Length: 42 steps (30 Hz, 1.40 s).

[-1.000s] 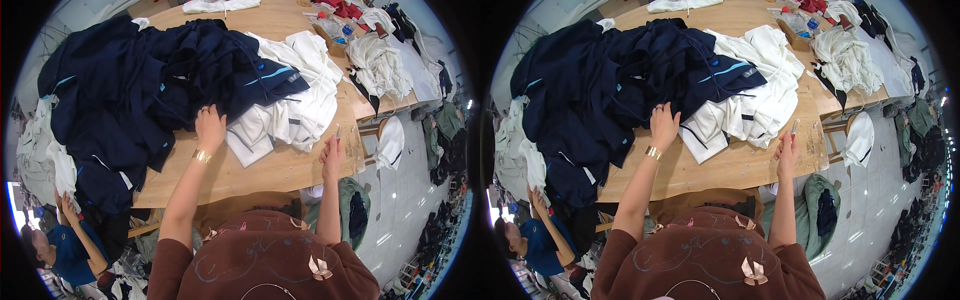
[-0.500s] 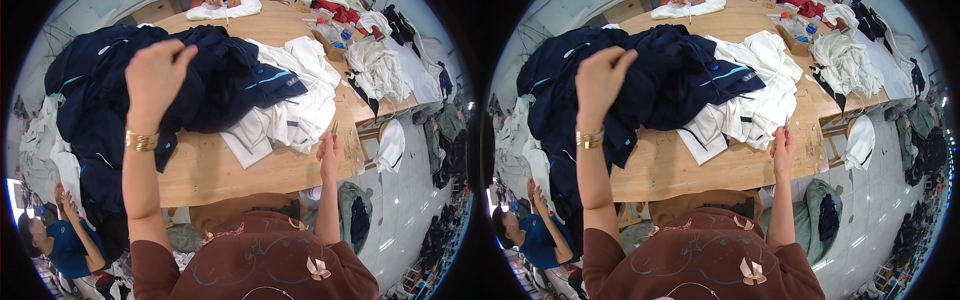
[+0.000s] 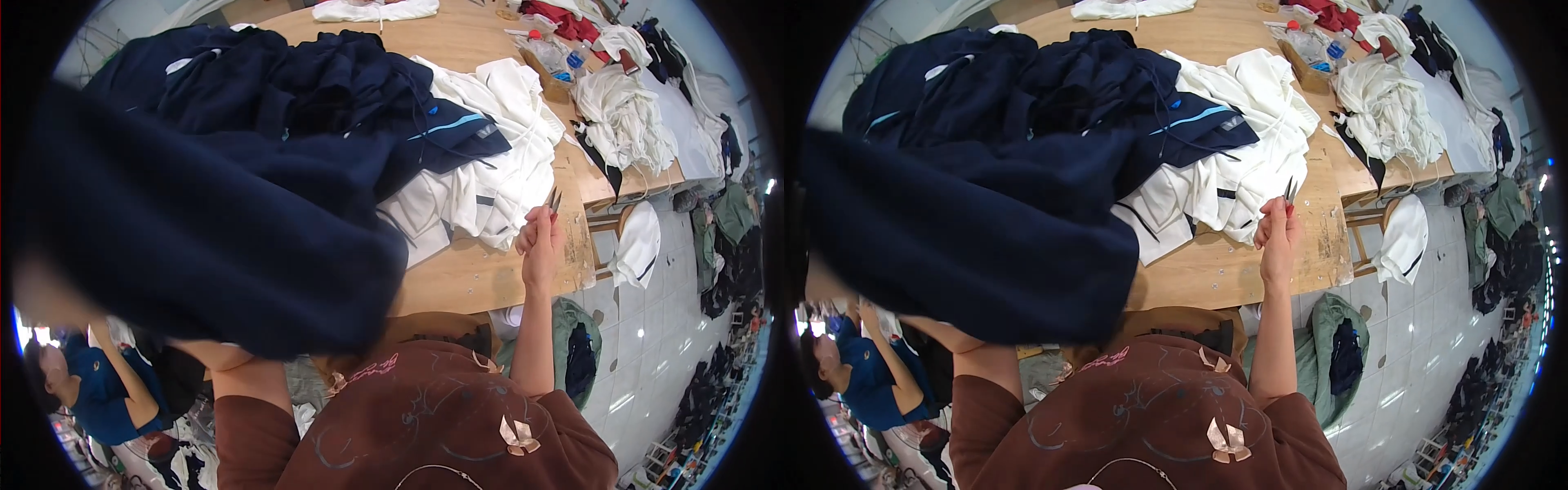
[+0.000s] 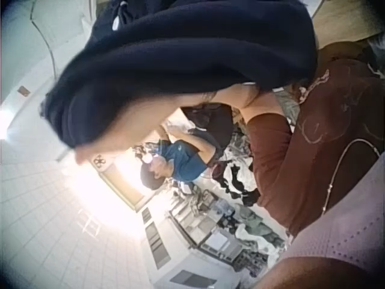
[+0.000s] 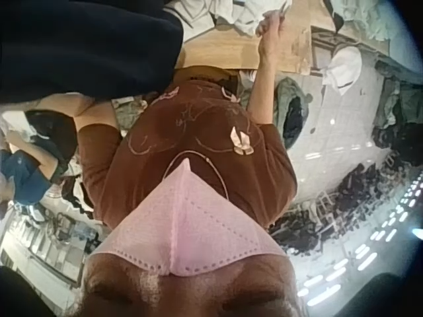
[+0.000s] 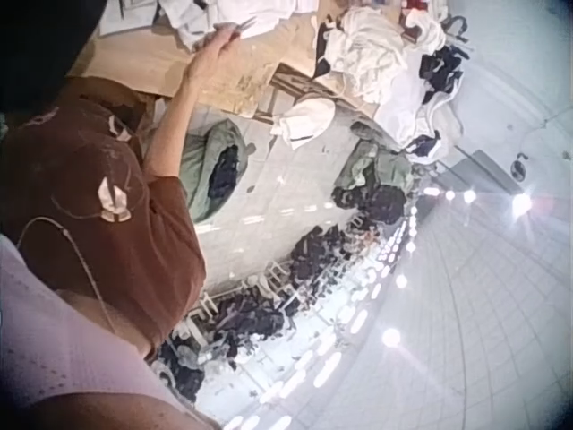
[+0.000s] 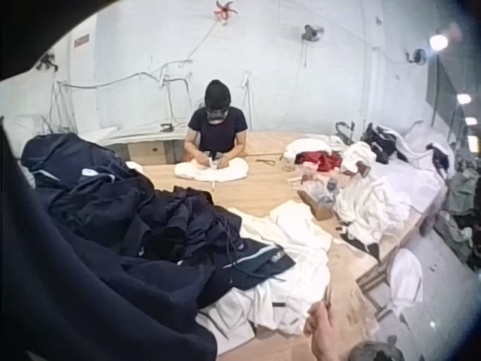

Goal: Trimming loose threads from blue garments using thread nippers in a garment factory.

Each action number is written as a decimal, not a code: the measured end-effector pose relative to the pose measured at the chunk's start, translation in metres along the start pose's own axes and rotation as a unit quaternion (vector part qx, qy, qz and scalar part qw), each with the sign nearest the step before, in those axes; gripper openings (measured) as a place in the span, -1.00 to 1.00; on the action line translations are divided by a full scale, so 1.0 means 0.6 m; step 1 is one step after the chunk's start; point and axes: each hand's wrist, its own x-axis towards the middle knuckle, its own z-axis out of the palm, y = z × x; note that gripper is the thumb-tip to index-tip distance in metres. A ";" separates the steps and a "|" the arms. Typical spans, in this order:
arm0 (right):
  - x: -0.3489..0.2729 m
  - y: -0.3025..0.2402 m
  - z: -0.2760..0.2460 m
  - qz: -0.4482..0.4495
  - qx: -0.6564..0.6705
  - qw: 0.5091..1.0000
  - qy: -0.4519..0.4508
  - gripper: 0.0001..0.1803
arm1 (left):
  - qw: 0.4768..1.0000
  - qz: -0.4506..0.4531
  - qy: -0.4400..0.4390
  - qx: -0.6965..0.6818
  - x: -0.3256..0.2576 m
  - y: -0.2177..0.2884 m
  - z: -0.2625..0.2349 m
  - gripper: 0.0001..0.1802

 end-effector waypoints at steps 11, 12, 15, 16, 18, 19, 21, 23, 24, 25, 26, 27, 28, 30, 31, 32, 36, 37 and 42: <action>-0.053 0.013 0.075 0.050 -0.014 0.993 -0.103 -0.85 | 0.374 -0.765 -0.362 -0.379 -0.379 0.165 0.025 -0.76; -0.058 0.013 0.087 0.052 -0.042 0.990 -0.120 -0.88 | 0.354 -0.775 -0.336 -0.401 -0.384 0.175 0.017 -0.79; -0.065 0.029 0.110 0.037 -0.099 0.979 -0.173 -0.91 | 0.306 -0.774 -0.316 -0.456 -0.396 0.188 -0.007 -0.82; -0.066 0.034 0.116 0.018 -0.126 0.970 -0.209 -0.89 | 0.306 -0.789 -0.280 -0.454 -0.393 0.202 -0.009 -0.83; -0.075 0.038 0.134 0.001 -0.110 0.970 -0.219 -0.87 | 0.301 -0.798 -0.232 -0.467 -0.382 0.216 -0.017 -0.84; -0.080 0.038 0.141 -0.018 -0.092 0.969 -0.228 -0.84 | 0.299 -0.800 -0.232 -0.466 -0.384 0.220 -0.020 -0.84; -0.088 0.032 0.152 -0.014 -0.092 0.969 -0.227 -0.80 | 0.308 -0.807 -0.192 -0.466 -0.388 0.226 -0.021 -0.83; -0.095 0.023 0.155 -0.037 -0.176 0.955 -0.236 -0.76 | 0.311 -0.811 -0.180 -0.463 -0.390 0.231 -0.023 -0.83; -0.098 0.020 0.159 -0.069 -0.213 0.947 -0.232 -0.82 | 0.314 -0.814 -0.169 -0.459 -0.390 0.234 -0.023 -0.82; -0.096 0.022 0.158 -0.070 -0.213 0.947 -0.232 -0.82 | 0.314 -0.813 -0.169 -0.460 -0.389 0.238 -0.023 -0.82; -0.092 0.027 0.155 -0.023 -0.183 0.954 -0.235 -0.83 | 0.322 -0.810 -0.155 -0.465 -0.389 0.243 -0.022 -0.83; -0.089 0.030 0.152 0.025 -0.153 0.959 -0.238 -0.84 | 0.329 -0.808 -0.141 -0.469 -0.389 0.247 -0.021 -0.83; -0.086 0.029 0.149 0.023 -0.153 0.959 -0.237 -0.84 | 0.329 -0.806 -0.142 -0.471 -0.388 0.250 -0.023 -0.83; -0.080 0.026 0.144 0.108 -0.061 0.960 -0.250 -0.81 | 0.478 -0.748 -0.193 -0.418 -0.387 0.254 -0.025 -0.83; -0.079 0.024 0.143 0.106 -0.061 0.961 -0.249 -0.81 | 0.478 -0.747 -0.193 -0.420 -0.383 0.253 -0.025 -0.83; -0.079 0.022 0.141 0.143 -0.001 0.957 -0.253 -0.83 | 0.498 -0.722 -0.234 -0.420 -0.376 0.253 -0.027 -0.83; -0.075 0.029 0.143 0.167 0.071 0.948 -0.263 -0.86 | 0.381 -0.740 -0.329 -0.447 -0.366 0.240 -0.028 -0.79; -0.076 0.028 0.143 0.166 0.072 0.947 -0.265 -0.86 | 0.285 -0.769 -0.332 -0.466 -0.371 0.235 -0.028 -0.76; -0.070 0.030 0.144 0.071 -0.066 0.971 -0.217 -0.84 | 0.216 -0.802 -0.260 -0.492 -0.367 0.242 -0.021 -0.74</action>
